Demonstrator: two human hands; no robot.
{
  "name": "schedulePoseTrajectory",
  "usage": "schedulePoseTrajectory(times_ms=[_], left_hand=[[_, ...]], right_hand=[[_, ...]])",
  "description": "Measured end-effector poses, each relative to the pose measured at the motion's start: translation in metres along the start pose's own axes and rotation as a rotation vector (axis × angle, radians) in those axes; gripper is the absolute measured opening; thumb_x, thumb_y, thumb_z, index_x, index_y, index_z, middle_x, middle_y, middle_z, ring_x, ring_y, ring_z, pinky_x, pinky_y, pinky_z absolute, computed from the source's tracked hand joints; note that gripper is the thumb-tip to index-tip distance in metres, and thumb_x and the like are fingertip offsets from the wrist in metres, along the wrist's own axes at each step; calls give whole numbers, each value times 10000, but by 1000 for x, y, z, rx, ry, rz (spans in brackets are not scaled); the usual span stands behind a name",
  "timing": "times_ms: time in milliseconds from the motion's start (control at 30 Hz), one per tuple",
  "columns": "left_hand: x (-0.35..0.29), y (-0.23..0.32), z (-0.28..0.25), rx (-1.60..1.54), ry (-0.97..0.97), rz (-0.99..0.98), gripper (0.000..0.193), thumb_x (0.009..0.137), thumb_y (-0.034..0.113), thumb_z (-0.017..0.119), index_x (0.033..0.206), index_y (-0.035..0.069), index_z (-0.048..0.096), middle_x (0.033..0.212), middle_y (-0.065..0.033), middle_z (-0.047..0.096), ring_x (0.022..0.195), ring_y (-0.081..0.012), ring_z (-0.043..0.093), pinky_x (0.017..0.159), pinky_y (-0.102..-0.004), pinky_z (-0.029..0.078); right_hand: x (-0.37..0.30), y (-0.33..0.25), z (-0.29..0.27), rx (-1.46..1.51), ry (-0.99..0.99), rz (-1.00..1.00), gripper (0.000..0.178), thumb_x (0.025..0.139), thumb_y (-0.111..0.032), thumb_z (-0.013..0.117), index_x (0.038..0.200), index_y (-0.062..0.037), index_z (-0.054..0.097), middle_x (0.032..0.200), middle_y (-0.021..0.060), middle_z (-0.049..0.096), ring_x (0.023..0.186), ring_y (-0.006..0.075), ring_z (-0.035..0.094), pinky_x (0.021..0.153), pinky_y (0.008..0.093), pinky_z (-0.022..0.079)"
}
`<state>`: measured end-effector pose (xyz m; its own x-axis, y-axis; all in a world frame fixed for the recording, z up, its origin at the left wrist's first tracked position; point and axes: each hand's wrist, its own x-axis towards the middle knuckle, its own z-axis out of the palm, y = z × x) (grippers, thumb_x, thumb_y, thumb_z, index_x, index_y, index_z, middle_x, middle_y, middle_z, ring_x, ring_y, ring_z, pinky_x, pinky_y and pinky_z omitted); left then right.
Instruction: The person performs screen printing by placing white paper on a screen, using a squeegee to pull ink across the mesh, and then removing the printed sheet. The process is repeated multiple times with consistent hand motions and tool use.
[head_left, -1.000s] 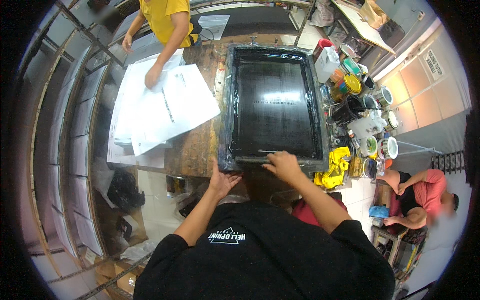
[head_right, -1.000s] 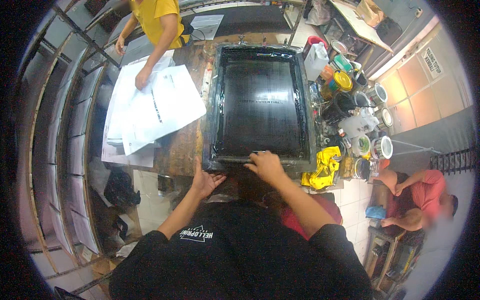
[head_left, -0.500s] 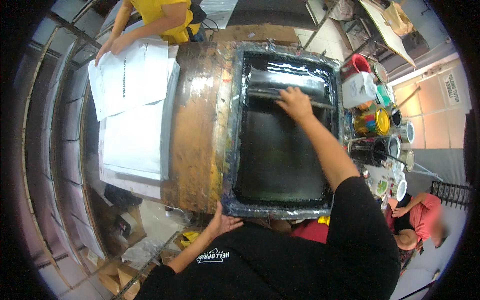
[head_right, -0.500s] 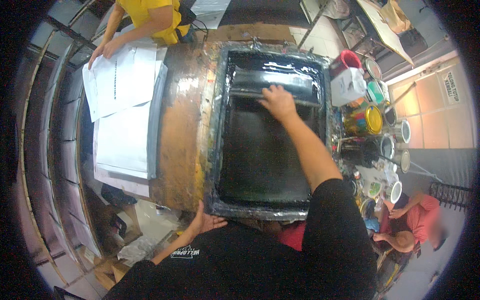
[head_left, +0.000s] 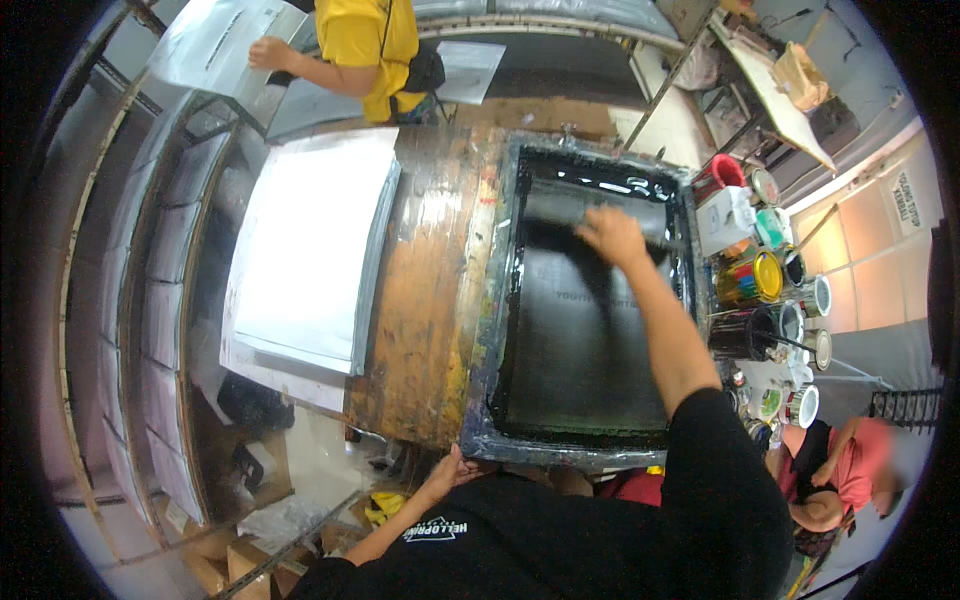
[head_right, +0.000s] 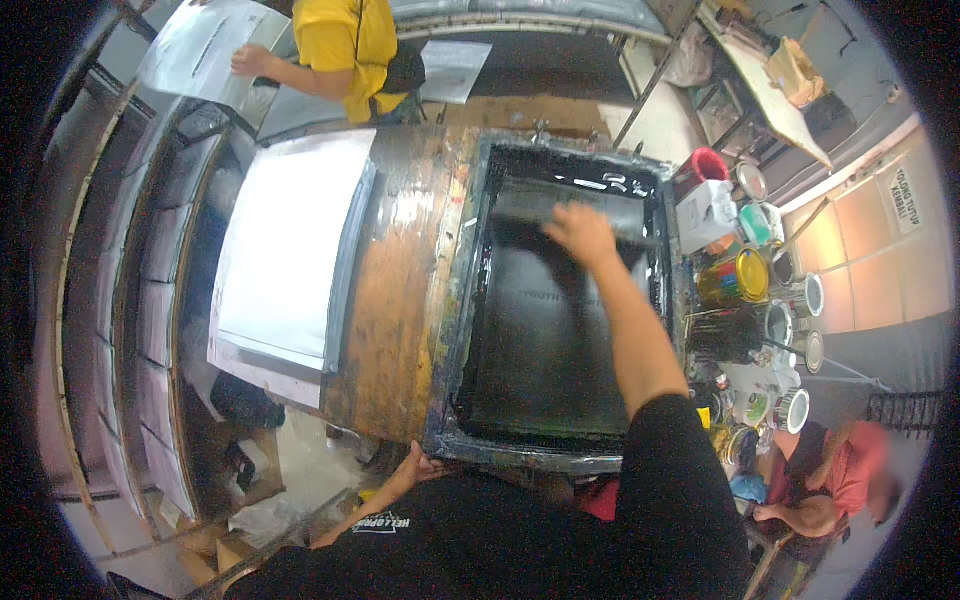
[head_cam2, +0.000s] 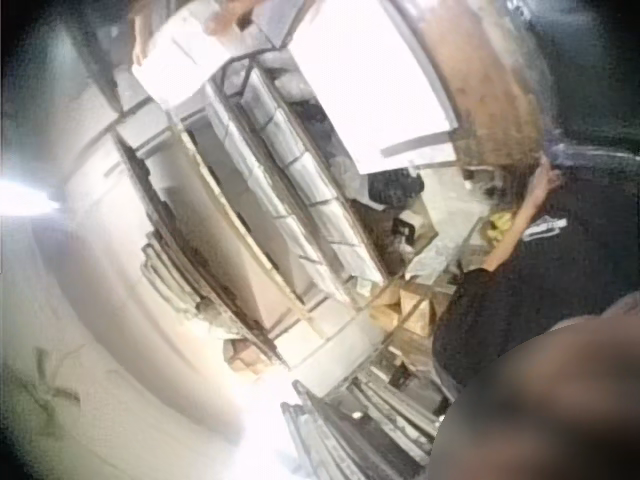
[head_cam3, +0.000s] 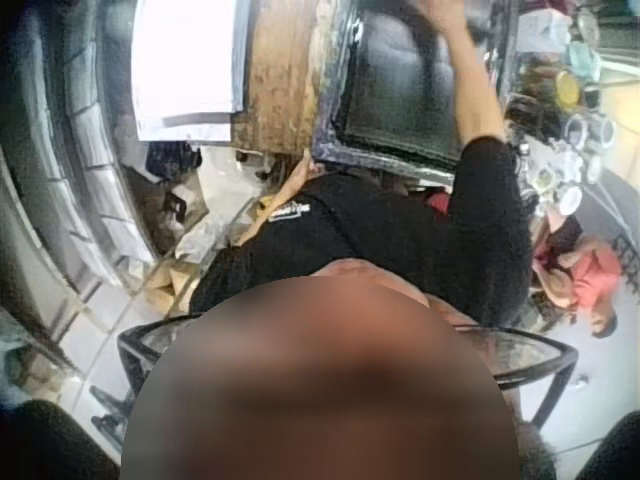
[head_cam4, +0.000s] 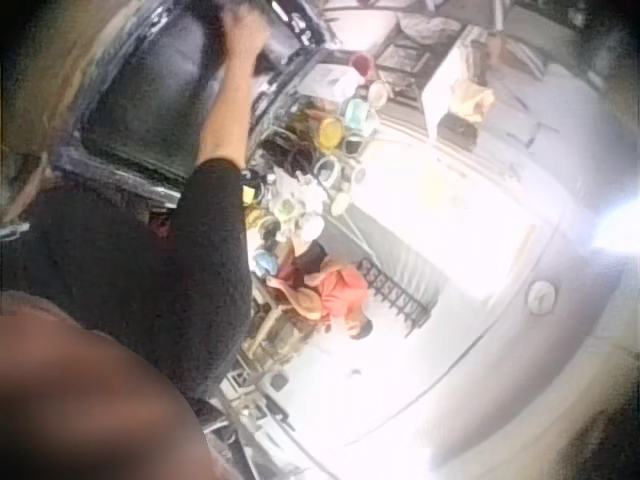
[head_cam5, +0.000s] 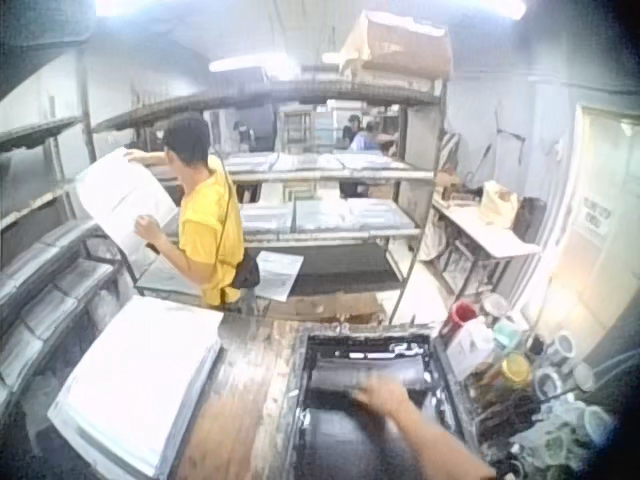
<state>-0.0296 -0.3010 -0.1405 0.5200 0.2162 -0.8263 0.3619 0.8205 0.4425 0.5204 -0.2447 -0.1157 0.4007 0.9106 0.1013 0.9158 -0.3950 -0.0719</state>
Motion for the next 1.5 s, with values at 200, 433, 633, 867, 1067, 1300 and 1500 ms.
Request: schedulePoseTrajectory(times_ms=[200, 433, 633, 867, 1067, 1300, 1500], left_hand=[[4, 0, 6, -164, -109, 187, 595, 987, 706, 468, 784, 150, 524, 1007, -110, 691, 988, -242, 635, 909, -379, 476], [-70, 87, 62, -186, -604, 539, 967, 970, 782, 261, 1465, -23, 465, 1386, -237, 611, 1347, -321, 552, 1191, -451, 352], [-55, 124, 134, 579, -314, 1168, 979, 965, 772, 352, 1575, 7, 331, 1612, -305, 290, 1503, -444, 280, 1183, -640, 243], [72, -9, 97, 1670, 399, 1038, 1088, 881, 870, 361, 1622, 78, 278, 1641, -387, 67, 1558, -495, -16, 1124, -760, -123], [65, -6, 110, 2025, 443, 818, 1207, 846, 926, 282, 1590, -25, 292, 1671, -280, 184, 1586, -397, -5, 1098, -762, -192], [32, 92, 174, 1390, 241, 1405, 695, 936, 502, 672, 1368, -34, 579, 1381, -213, 608, 1290, -340, 557, 1083, -526, 391], [16, 136, 151, 1225, 303, 1429, 590, 860, 298, 824, 1346, 29, 624, 1162, -170, 740, 883, -296, 737, 737, -397, 573]], right_hand=[[-191, -109, -57, 40, -43, -58, 447, 909, -479, 689, 1106, -86, 608, 944, 132, 696, 869, 334, 702, 670, 478, 572], [-263, -183, -236, 56, 103, -105, 378, 936, -414, 660, 1055, -60, 603, 943, 144, 627, 977, 346, 631, 905, 560, 510], [-210, -180, -292, -69, 534, -79, 319, 822, -363, 694, 913, -62, 644, 868, 115, 610, 876, 303, 583, 917, 498, 373], [-158, -164, -350, -21, 580, -72, 339, 893, -372, 640, 868, -35, 663, 821, 133, 647, 836, 314, 611, 866, 486, 385], [-127, -155, -378, 26, 582, -54, 331, 884, -335, 632, 867, -5, 658, 825, 164, 652, 849, 353, 620, 849, 482, 394], [-84, -127, -407, -2, 562, -33, 412, 927, -400, 563, 825, -13, 658, 795, 163, 666, 823, 351, 651, 865, 495, 406], [-56, -126, -411, -17, 530, -51, 365, 913, -360, 558, 858, -9, 644, 828, 207, 646, 844, 396, 628, 827, 490, 436]])
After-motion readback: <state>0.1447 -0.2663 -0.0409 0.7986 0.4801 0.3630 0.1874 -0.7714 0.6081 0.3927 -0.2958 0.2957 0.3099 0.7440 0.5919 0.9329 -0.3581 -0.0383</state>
